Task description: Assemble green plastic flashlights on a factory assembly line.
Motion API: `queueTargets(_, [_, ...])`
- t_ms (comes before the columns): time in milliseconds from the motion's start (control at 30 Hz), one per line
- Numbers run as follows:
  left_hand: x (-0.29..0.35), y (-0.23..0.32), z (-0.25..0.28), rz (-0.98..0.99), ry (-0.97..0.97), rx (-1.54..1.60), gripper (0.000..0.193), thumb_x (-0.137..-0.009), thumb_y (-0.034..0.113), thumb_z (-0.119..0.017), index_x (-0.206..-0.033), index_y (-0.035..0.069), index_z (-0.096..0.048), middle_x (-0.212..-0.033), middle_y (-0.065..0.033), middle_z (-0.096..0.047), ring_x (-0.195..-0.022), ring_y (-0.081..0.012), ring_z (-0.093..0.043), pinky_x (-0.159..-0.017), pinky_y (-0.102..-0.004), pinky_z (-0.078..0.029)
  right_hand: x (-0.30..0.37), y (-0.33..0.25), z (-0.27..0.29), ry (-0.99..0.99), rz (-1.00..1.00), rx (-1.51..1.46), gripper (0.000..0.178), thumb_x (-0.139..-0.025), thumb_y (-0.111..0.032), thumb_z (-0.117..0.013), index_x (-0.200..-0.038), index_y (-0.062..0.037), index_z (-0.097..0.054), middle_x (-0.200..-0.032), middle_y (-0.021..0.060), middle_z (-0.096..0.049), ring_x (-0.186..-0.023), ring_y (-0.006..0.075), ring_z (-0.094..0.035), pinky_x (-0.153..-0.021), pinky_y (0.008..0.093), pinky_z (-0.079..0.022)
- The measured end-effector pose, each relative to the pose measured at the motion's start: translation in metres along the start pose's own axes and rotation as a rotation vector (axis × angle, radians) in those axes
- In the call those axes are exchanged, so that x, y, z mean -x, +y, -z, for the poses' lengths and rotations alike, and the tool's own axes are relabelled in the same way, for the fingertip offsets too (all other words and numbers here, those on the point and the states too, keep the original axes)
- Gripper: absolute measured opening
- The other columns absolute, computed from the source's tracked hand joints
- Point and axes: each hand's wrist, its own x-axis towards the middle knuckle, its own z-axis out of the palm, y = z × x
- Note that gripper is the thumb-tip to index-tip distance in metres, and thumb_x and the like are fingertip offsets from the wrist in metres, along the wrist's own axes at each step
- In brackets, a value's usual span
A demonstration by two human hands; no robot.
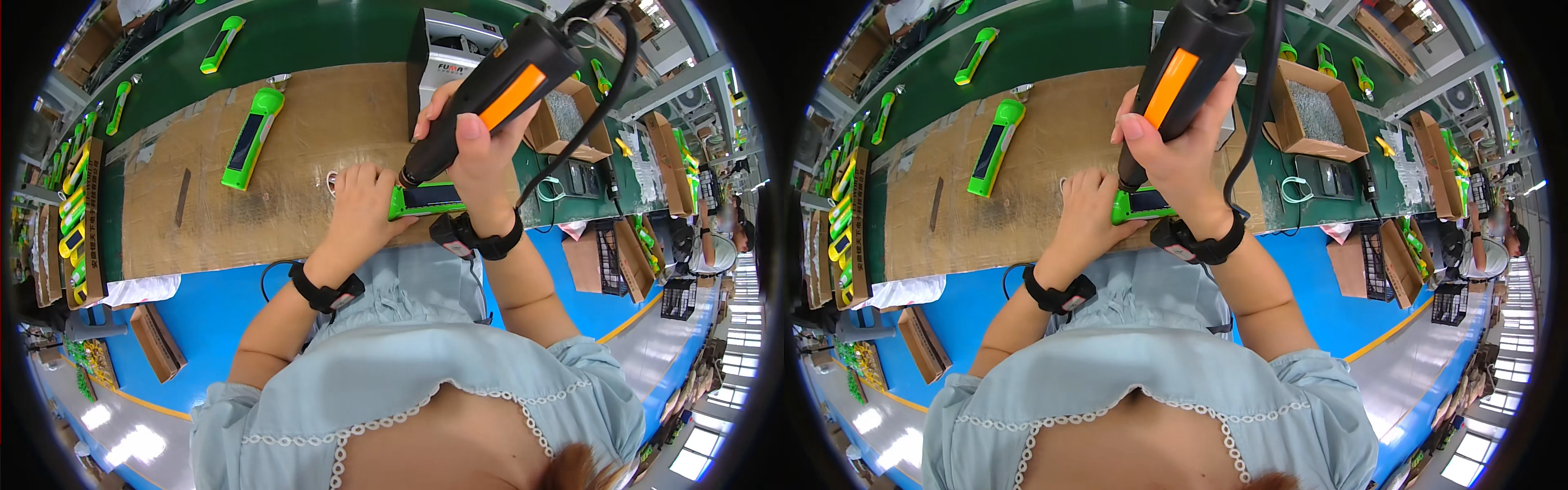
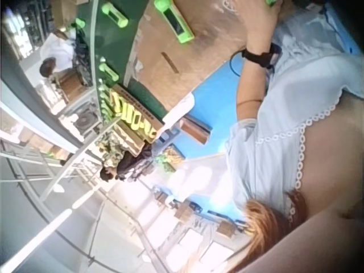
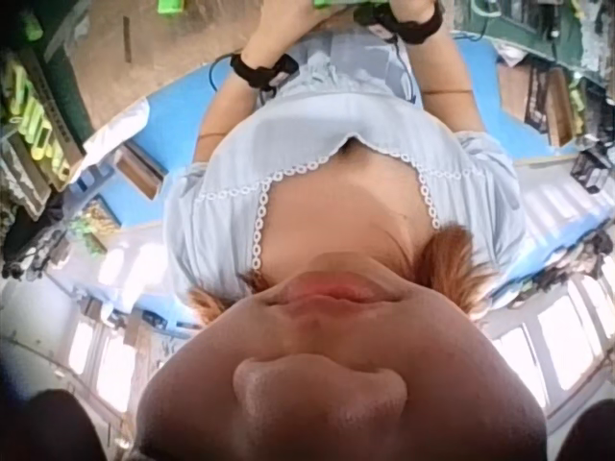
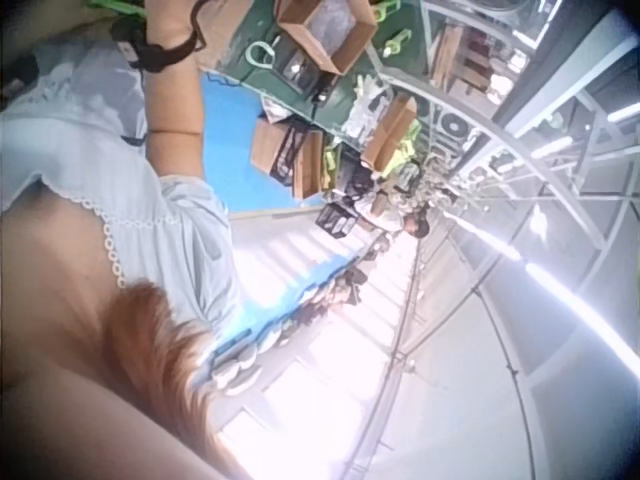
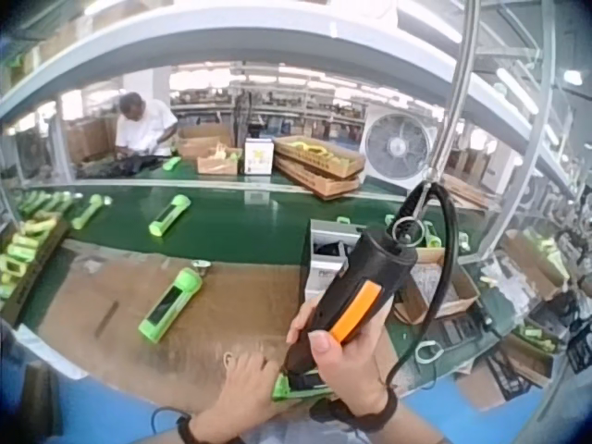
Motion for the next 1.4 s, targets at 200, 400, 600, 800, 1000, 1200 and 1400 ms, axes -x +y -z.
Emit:
queueTargets(200, [-0.001,-0.002,0.000,-0.005,-0.004,-0.006,0.052,-0.055,0.025,-0.081,-0.093,0.004,-0.052,-0.092,-0.0135,-0.048,-0.090,-0.0329,-0.046,-0.080,-0.0416,-0.035,-0.001,0.008,0.000,-0.005,-0.040,-0.093,0.067,-0.076,-0.006,-0.066,-0.124,-0.0128,-0.019,-0.077,0.0097,-0.053,-0.057,0.0164,-0.056,-0.051,0.0275,-0.049])
queueTargets(400, [0.006,-0.004,0.006,-0.018,-0.038,0.019,0.056,-0.060,0.025,-0.078,-0.103,0.003,-0.049,-0.097,-0.0140,-0.049,-0.095,-0.0332,-0.046,-0.084,-0.0423,-0.034,0.000,-0.003,-0.001,0.021,-0.006,0.009,0.051,-0.084,-0.035,-0.060,-0.113,-0.0032,-0.032,-0.073,0.0143,-0.054,-0.056,0.0222,-0.059,-0.048,0.0316,-0.051])
queueTargets(600, [0.014,-0.007,0.011,-0.126,-0.143,0.063,0.049,-0.068,0.015,-0.068,-0.110,0.000,-0.046,-0.102,-0.0164,-0.049,-0.101,-0.0333,-0.046,-0.094,-0.0457,-0.031,-0.001,-0.022,-0.004,0.003,-0.124,0.058,0.043,-0.086,-0.037,-0.056,-0.098,0.0016,-0.041,-0.072,0.0137,-0.055,-0.054,0.0209,-0.058,-0.047,0.0301,-0.050])
queueTargets(800, [0.019,-0.001,0.017,-0.188,-0.189,0.019,0.053,-0.069,0.010,-0.064,-0.115,-0.003,-0.042,-0.107,-0.0186,-0.048,-0.102,-0.0337,-0.046,-0.095,-0.0466,-0.031,0.001,-0.023,-0.010,0.024,-0.139,0.058,0.033,-0.087,-0.029,-0.055,-0.098,-0.0033,-0.038,-0.071,0.0139,-0.056,-0.053,0.0205,-0.058,-0.046,0.0302,-0.050])
queueTargets(1000, [0.023,0.003,0.020,-0.212,-0.215,-0.039,0.056,-0.067,0.008,-0.065,-0.117,-0.004,-0.042,-0.110,-0.0186,-0.046,-0.103,-0.0341,-0.046,-0.095,-0.0454,-0.032,0.006,-0.020,-0.007,-0.003,-0.194,-0.067,0.047,-0.084,-0.007,-0.060,-0.119,-0.0085,-0.027,-0.079,0.0079,-0.053,-0.055,0.0143,-0.055,-0.048,0.0265,-0.047])
queueTargets(1200, [0.024,0.004,0.018,-0.244,-0.124,-0.058,0.051,-0.064,0.008,-0.062,-0.111,-0.003,-0.047,-0.100,-0.0153,-0.048,-0.096,-0.0301,-0.048,-0.089,-0.0405,-0.035,0.006,-0.020,-0.009,0.001,-0.194,-0.055,0.048,-0.084,-0.008,-0.060,-0.120,-0.0083,-0.027,-0.080,0.0079,-0.052,-0.055,0.0141,-0.055,-0.047,0.0266,-0.047])
queueTargets(1400, [0.024,0.002,0.014,-0.246,-0.107,-0.088,0.049,-0.065,0.007,-0.060,-0.111,-0.003,-0.047,-0.101,-0.0153,-0.048,-0.096,-0.0301,-0.048,-0.088,-0.0399,-0.035,0.002,-0.013,-0.007,0.014,-0.155,-0.048,0.049,-0.084,-0.009,-0.060,-0.120,-0.0078,-0.027,-0.081,0.0085,-0.051,-0.055,0.0144,-0.055,-0.048,0.0269,-0.047])
